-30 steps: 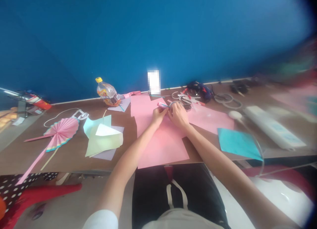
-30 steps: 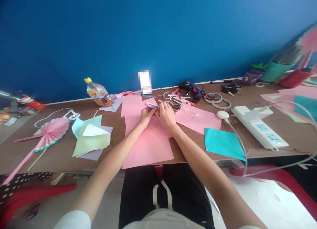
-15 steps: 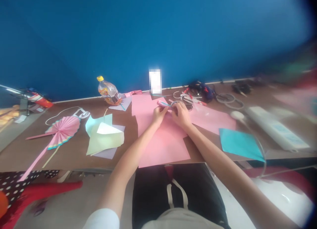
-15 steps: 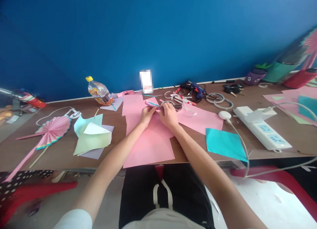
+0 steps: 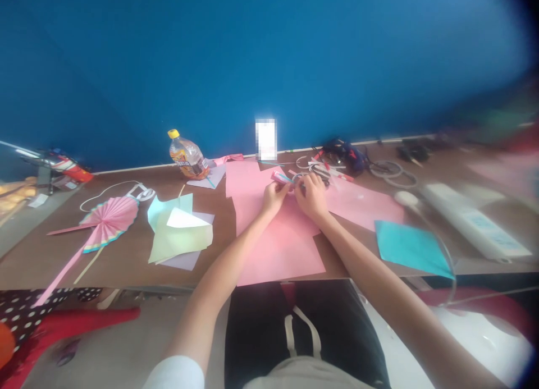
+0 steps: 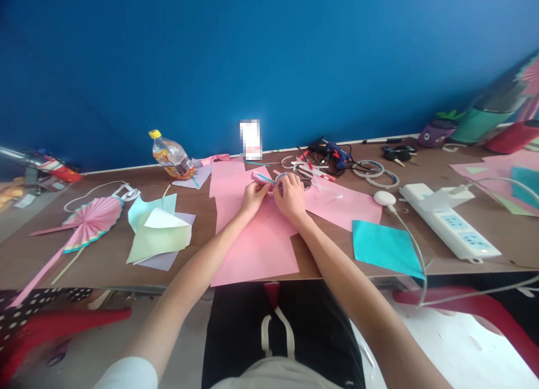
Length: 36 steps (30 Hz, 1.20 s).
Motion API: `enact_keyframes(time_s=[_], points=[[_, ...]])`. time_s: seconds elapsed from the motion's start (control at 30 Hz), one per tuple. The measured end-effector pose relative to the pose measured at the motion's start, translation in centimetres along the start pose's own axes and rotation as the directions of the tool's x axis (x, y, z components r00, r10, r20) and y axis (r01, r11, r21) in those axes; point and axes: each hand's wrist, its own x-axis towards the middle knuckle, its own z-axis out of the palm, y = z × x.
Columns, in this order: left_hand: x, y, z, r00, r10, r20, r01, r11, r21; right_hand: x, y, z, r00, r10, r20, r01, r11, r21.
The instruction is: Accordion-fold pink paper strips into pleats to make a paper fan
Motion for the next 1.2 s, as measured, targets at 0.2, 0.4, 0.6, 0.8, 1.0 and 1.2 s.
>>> enact_keyframes(time_s=[0.2,0.4,0.6,0.8,1.0,1.2], points=[[-0.1,0.8,-0.3,0.992,-0.025,0.127,0.033,0.998,-0.058,0.4,0.7,-0.1,0.976,0.128,0.174,-0.18,0.929,0.323],[-0.3,1.3,-0.6,0.969,-0.01,0.246,0.024,0.998,-0.053,0.8,0.7,-0.6,0.921,0.318,0.226,-0.388,0.677,0.626],[-0.5,1.4,-0.2,0.978,0.006,0.208,0.004,0.999,-0.049,0.9,-0.3,-1.3,0.862,0.389,0.326,-0.49,0.47,0.735],[-0.6,1.6,-0.3,0.987,0.044,0.154,-0.055,0.996,0.066,0.9,-0.5,-1.3,0.873,0.373,0.314,-0.477,0.521,0.708],[-0.6,1.5,-0.4,0.991,0.088,0.105,-0.098,0.991,0.087,0.6,-0.6,-1.0,0.867,0.341,0.364,-0.495,0.498,0.713],[-0.7,1.7,-0.3,0.994,0.106,0.024,-0.108,0.991,0.08,0.5,-1.0,-0.9,0.861,0.343,0.377,-0.502,0.443,0.743]])
